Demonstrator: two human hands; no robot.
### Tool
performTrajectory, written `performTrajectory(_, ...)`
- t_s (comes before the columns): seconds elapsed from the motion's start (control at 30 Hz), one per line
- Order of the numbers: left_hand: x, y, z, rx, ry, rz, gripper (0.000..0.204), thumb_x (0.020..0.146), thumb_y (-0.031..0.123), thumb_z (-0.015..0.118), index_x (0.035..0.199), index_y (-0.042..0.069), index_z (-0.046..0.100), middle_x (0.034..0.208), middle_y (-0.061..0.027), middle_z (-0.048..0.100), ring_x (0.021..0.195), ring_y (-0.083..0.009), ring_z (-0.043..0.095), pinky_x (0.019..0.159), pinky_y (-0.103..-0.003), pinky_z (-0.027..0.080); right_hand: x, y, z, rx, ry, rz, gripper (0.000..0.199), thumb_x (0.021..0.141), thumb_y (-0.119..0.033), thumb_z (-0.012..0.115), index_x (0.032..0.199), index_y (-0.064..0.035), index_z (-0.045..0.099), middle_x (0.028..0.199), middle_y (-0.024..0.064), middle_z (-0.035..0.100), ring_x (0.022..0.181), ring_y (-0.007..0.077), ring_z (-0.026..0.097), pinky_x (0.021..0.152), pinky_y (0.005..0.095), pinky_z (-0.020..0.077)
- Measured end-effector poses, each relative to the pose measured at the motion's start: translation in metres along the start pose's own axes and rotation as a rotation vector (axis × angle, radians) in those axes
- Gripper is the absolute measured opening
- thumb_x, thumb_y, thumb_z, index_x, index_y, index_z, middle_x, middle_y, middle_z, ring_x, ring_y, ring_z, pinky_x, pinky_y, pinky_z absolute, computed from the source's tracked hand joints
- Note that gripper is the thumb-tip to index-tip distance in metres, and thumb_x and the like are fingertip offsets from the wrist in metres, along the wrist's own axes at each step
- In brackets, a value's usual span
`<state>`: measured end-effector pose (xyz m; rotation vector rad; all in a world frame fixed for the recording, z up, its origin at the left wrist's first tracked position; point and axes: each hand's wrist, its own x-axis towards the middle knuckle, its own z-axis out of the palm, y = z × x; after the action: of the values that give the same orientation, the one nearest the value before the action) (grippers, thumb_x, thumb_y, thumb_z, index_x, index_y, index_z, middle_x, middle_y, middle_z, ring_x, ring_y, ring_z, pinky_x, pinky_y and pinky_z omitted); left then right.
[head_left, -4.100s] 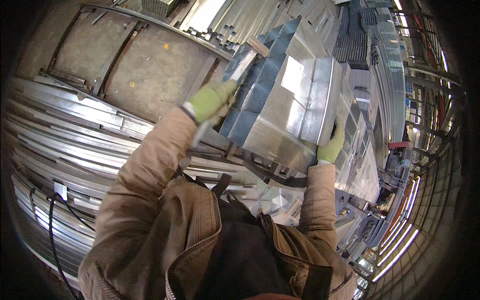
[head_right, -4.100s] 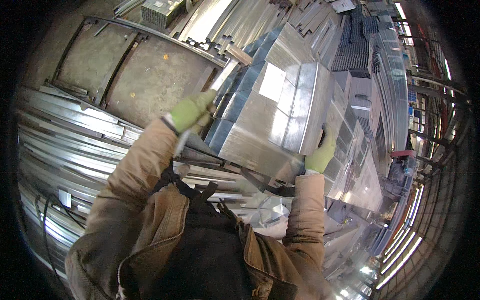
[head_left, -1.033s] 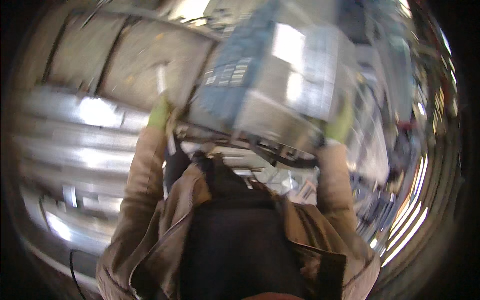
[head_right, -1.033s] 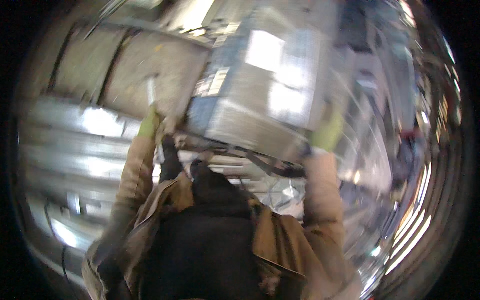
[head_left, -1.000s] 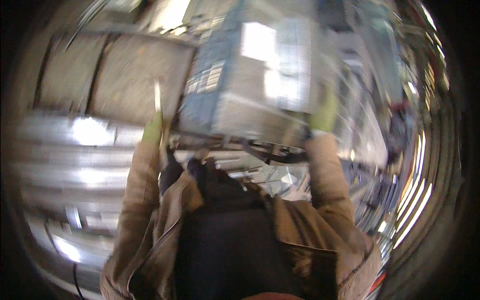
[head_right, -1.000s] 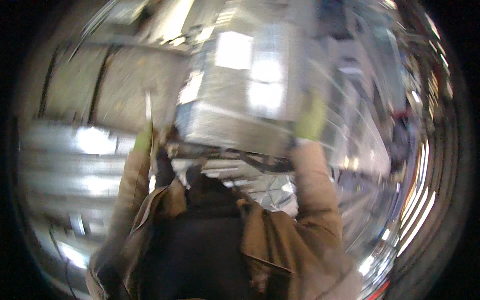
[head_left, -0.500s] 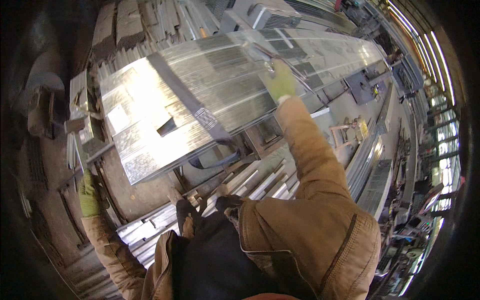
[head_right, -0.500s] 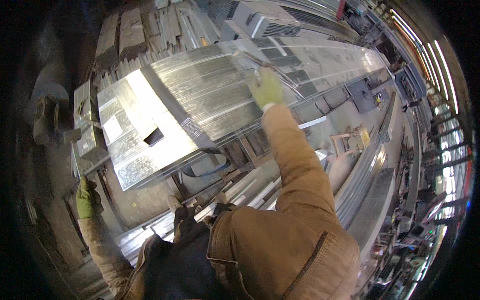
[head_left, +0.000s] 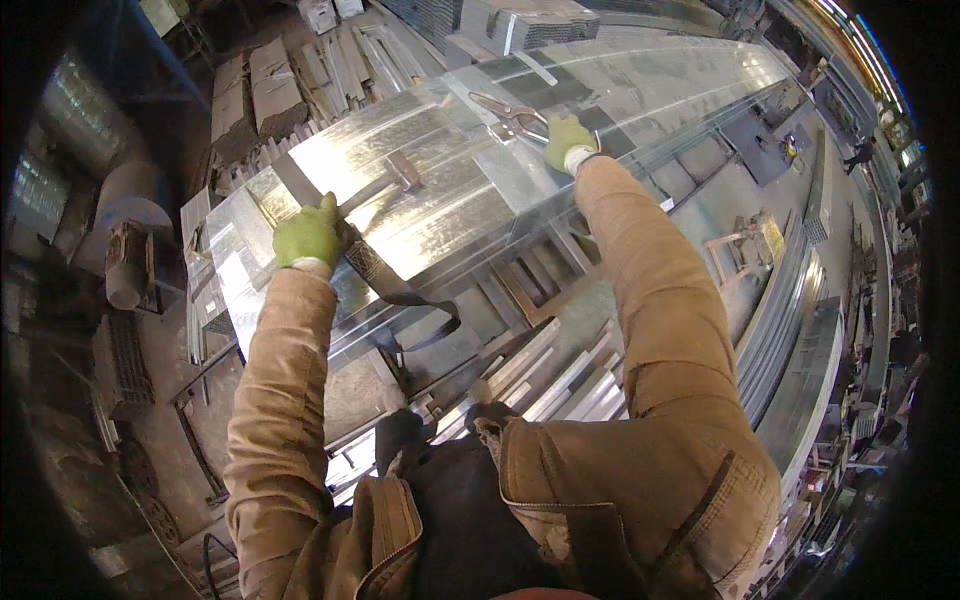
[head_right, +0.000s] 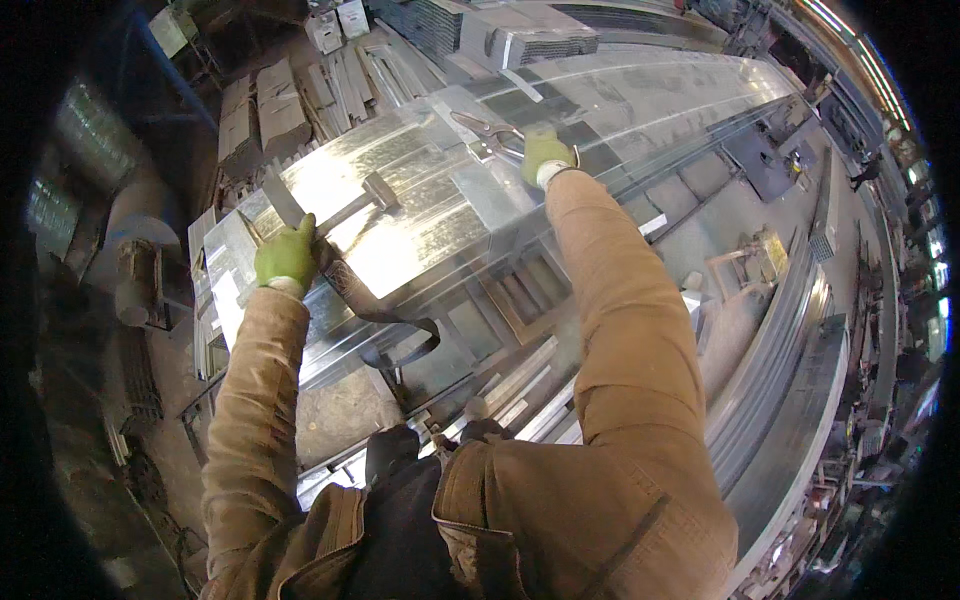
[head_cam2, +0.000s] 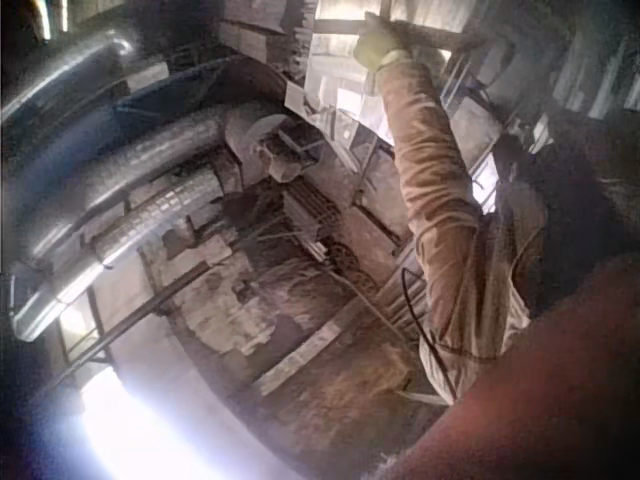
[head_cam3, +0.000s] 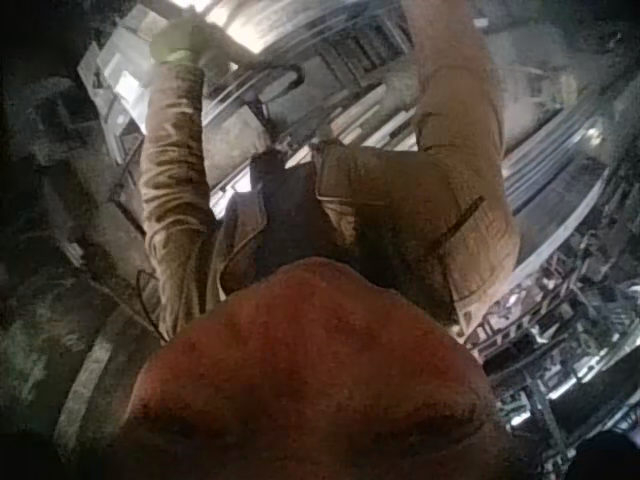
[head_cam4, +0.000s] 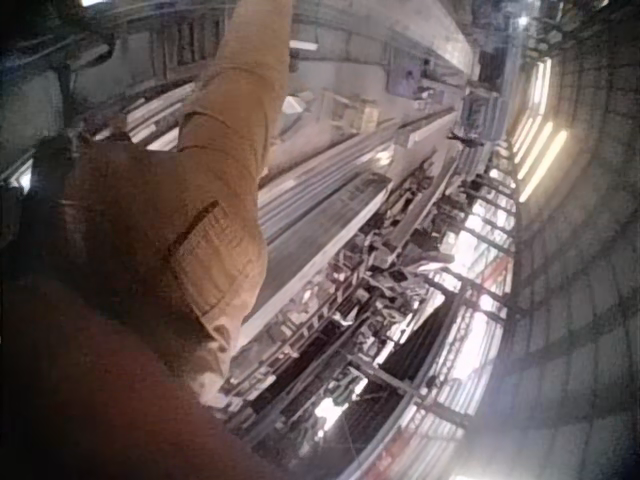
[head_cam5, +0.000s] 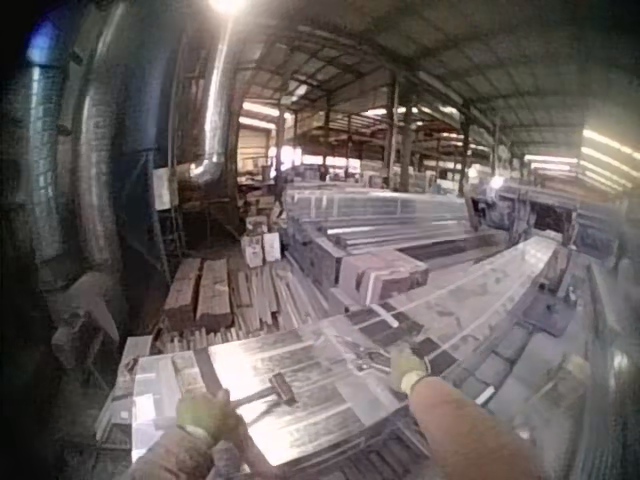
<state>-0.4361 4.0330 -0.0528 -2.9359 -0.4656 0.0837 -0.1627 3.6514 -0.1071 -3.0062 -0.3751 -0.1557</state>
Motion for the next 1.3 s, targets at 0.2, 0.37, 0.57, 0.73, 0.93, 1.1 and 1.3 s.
performTrajectory(0.2,0.032,-0.022,-0.013,0.029,-0.191,0.169,0.041,0.100,0.044,0.064,0.130,0.017,0.065,0.120,-0.0176,0.075,0.113,-0.0400,0.072,0.095,-0.049,0.057,-0.053,-0.006,-0.017,1.323,-0.198,0.306,0.039,0.092,-0.024,0.073,0.123,-0.0018,0.068,0.096,0.0124,0.072,0.086,0.0277,0.072,0.075,0.0397,0.0591)
performTrajectory(0.37,0.059,-0.015,-0.044,-0.331,-0.036,0.403,0.069,0.099,0.057,0.068,0.147,0.009,0.059,0.136,-0.0240,0.069,0.126,-0.0409,0.067,0.108,-0.047,0.052,-0.117,-0.096,-0.024,1.992,-0.334,0.470,0.023,0.101,-0.023,0.071,0.116,-0.0050,0.071,0.082,0.0053,0.068,0.069,0.0172,0.065,0.060,0.0315,0.0538)
performTrajectory(0.57,0.068,0.035,-0.040,-1.061,-0.163,0.666,0.062,0.106,0.041,0.068,0.153,0.004,0.052,0.124,-0.0167,0.071,0.116,-0.0213,0.067,0.095,-0.036,0.057,-0.118,-0.196,-0.019,1.858,-0.306,0.255,0.028,0.104,-0.011,0.056,0.129,-0.0022,0.065,0.102,0.0074,0.073,0.089,0.0195,0.072,0.078,0.0301,0.0575)
performTrajectory(0.73,0.068,0.041,-0.020,-0.890,0.047,0.733,0.071,0.100,0.057,0.067,0.149,0.006,0.056,0.128,-0.0220,0.069,0.118,-0.0368,0.068,0.103,-0.041,0.053,-0.103,-0.227,0.002,2.354,-0.449,0.356,0.023,0.105,-0.016,0.056,0.117,0.0001,0.066,0.105,0.0103,0.072,0.091,0.0214,0.072,0.084,0.0331,0.0598)
performTrajectory(0.93,0.092,0.030,-0.021,-0.836,-0.055,0.735,0.069,0.101,0.056,0.066,0.149,0.007,0.056,0.128,-0.0221,0.070,0.118,-0.0402,0.068,0.102,-0.043,0.054,-0.091,-0.237,0.013,2.416,-0.389,0.502,0.025,0.104,-0.016,0.056,0.123,-0.0014,0.062,0.108,0.0136,0.071,0.100,0.0299,0.073,0.090,0.0437,0.0635)
performTrajectory(1.1,0.116,0.028,-0.015,-0.811,-0.101,0.853,0.068,0.101,0.058,0.062,0.147,0.008,0.056,0.131,-0.0225,0.069,0.120,-0.0426,0.066,0.104,-0.046,0.052,-0.080,-0.239,0.004,2.455,-0.282,0.566,0.028,0.103,-0.016,0.058,0.126,-0.0009,0.058,0.114,0.0172,0.070,0.105,0.0334,0.071,0.091,0.0472,0.0629)
performTrajectory(1.3,0.159,0.061,0.002,-1.119,0.427,0.947,0.036,0.102,0.028,0.064,0.125,0.001,0.071,0.121,-0.0253,0.071,0.111,-0.0455,0.067,0.098,-0.050,0.053,-0.040,-0.231,0.015,2.329,-0.154,0.609,0.026,0.104,-0.014,0.056,0.127,-0.0034,0.060,0.113,0.0147,0.070,0.103,0.0304,0.069,0.091,0.0423,0.0595)
